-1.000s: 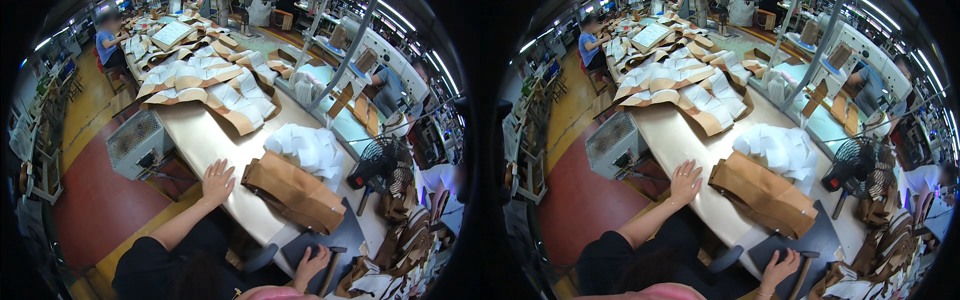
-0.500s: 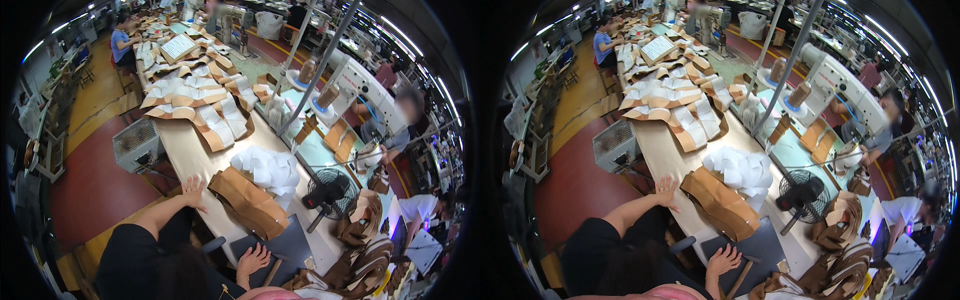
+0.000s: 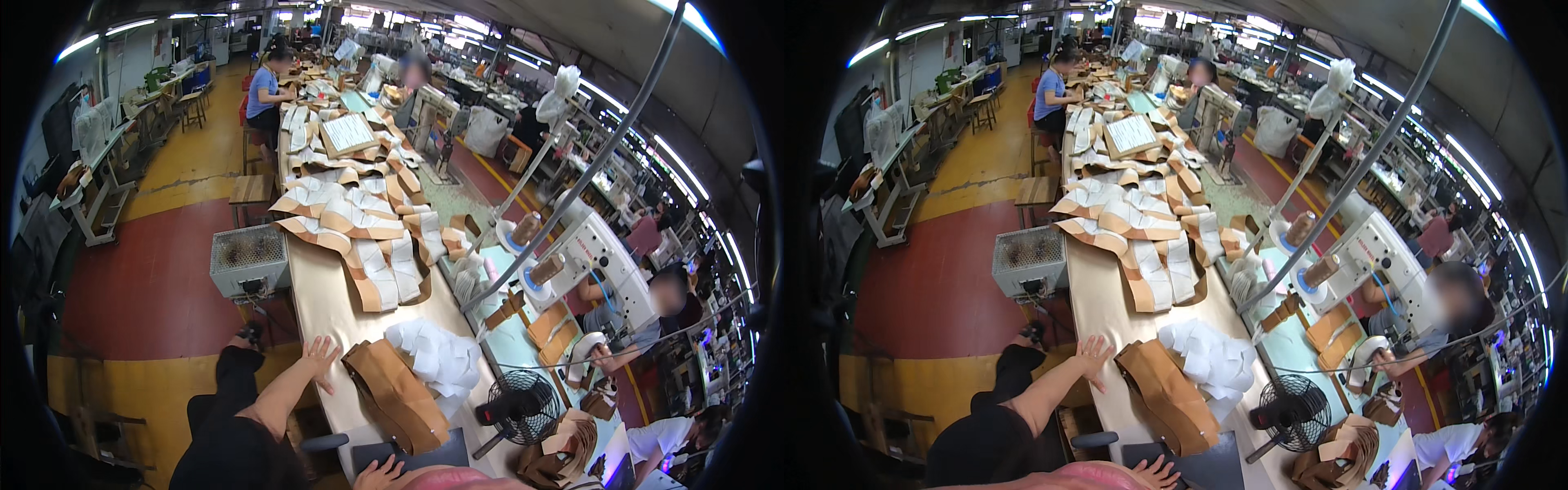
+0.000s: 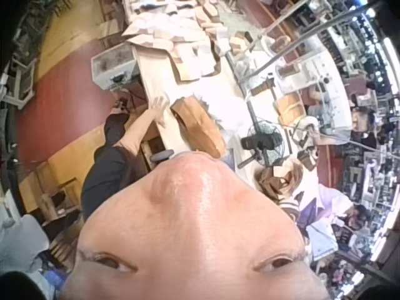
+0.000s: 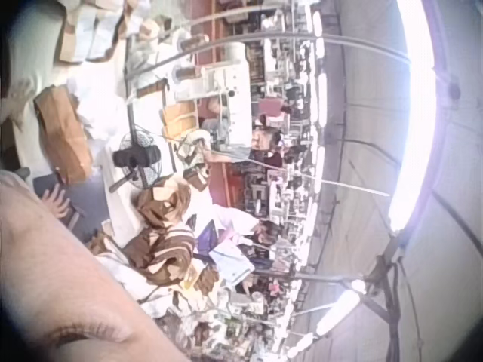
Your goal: The person repeatedly picks up curved leather pieces, places them on a curved metal form, and uses a wooden mallet to tap and shape the edges. They handle multiple pieces one at a time, occasionally moving items aside and walking to retrieve a drink before returning to continue shaping.
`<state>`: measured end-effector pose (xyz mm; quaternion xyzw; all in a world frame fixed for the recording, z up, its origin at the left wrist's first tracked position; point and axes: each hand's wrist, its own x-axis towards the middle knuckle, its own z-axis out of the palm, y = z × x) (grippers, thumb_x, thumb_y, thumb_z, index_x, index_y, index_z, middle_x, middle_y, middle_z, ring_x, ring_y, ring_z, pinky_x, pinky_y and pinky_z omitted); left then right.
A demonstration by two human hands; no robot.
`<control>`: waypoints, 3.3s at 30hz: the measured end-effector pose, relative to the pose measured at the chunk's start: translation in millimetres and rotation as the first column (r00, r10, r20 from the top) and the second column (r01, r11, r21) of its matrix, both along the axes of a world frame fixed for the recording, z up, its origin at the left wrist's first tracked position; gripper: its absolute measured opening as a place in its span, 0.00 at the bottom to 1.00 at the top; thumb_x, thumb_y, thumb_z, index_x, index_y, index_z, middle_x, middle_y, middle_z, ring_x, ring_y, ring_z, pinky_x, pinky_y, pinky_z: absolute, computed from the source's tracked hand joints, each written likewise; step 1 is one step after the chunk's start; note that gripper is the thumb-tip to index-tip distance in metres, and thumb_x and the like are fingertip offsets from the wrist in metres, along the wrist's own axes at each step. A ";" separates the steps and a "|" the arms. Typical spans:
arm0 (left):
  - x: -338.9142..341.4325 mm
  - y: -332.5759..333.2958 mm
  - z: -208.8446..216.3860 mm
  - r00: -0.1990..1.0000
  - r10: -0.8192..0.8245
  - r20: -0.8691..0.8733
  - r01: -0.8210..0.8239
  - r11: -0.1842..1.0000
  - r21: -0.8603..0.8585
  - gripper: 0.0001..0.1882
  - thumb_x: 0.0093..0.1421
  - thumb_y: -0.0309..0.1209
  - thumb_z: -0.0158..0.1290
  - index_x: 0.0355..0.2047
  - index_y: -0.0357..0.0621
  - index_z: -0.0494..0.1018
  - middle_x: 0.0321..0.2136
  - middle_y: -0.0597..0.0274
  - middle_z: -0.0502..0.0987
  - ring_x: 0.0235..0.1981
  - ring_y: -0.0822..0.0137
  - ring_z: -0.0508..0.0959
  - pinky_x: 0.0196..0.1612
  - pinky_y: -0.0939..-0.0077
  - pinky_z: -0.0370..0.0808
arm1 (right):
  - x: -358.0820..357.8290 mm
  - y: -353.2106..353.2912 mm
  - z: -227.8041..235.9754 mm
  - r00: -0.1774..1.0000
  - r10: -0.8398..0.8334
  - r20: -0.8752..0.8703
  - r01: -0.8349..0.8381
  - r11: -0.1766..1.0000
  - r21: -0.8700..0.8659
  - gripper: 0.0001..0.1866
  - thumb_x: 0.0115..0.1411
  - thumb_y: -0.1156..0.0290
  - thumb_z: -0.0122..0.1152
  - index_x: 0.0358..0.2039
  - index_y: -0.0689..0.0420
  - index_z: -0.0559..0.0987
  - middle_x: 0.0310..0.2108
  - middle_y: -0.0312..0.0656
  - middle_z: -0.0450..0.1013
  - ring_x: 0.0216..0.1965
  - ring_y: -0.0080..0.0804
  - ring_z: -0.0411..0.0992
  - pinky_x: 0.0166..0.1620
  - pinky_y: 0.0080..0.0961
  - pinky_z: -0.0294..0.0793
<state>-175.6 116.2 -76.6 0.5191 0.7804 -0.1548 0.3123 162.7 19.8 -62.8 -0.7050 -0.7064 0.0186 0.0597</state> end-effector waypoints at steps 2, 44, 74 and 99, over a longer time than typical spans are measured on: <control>-2.9 -5.7 2.4 0.999 0.038 -0.028 -0.037 0.999 0.019 0.80 0.29 0.73 0.64 0.71 0.62 0.25 0.71 0.49 0.21 0.71 0.43 0.24 0.67 0.33 0.31 | -3.6 0.6 -12.0 0.994 0.023 -0.110 -0.017 0.998 0.053 0.31 0.65 0.43 0.41 0.66 0.37 0.60 0.69 0.36 0.53 0.70 0.49 0.46 0.66 0.58 0.42; -80.9 -985.1 -62.4 0.498 0.805 0.322 -0.731 0.590 -0.343 0.28 0.64 0.44 0.48 0.60 0.43 0.66 0.58 0.47 0.71 0.58 0.50 0.71 0.60 0.59 0.68 | -278.8 -337.5 -45.8 0.775 0.148 -0.615 -0.477 0.776 -0.414 0.17 0.63 0.62 0.52 0.44 0.60 0.79 0.36 0.47 0.78 0.34 0.39 0.79 0.41 0.33 0.79; -547.5 -881.3 -77.1 0.524 0.804 0.281 -0.809 0.573 -0.132 0.30 0.58 0.46 0.53 0.58 0.43 0.70 0.54 0.44 0.74 0.57 0.49 0.73 0.60 0.61 0.68 | -801.6 -352.2 -52.6 0.561 0.623 -0.546 -0.827 0.383 -0.412 0.16 0.61 0.60 0.53 0.42 0.56 0.81 0.44 0.53 0.77 0.47 0.50 0.75 0.51 0.39 0.74; -984.5 -781.2 -100.0 0.257 0.966 0.020 -0.451 0.138 -0.882 0.29 0.63 0.49 0.51 0.54 0.39 0.71 0.46 0.47 0.78 0.38 0.54 0.81 0.36 0.55 0.80 | -1102.7 -331.2 -116.1 0.731 0.571 -0.373 -0.617 0.321 -0.719 0.14 0.58 0.61 0.56 0.41 0.50 0.83 0.44 0.47 0.78 0.50 0.45 0.75 0.55 0.39 0.72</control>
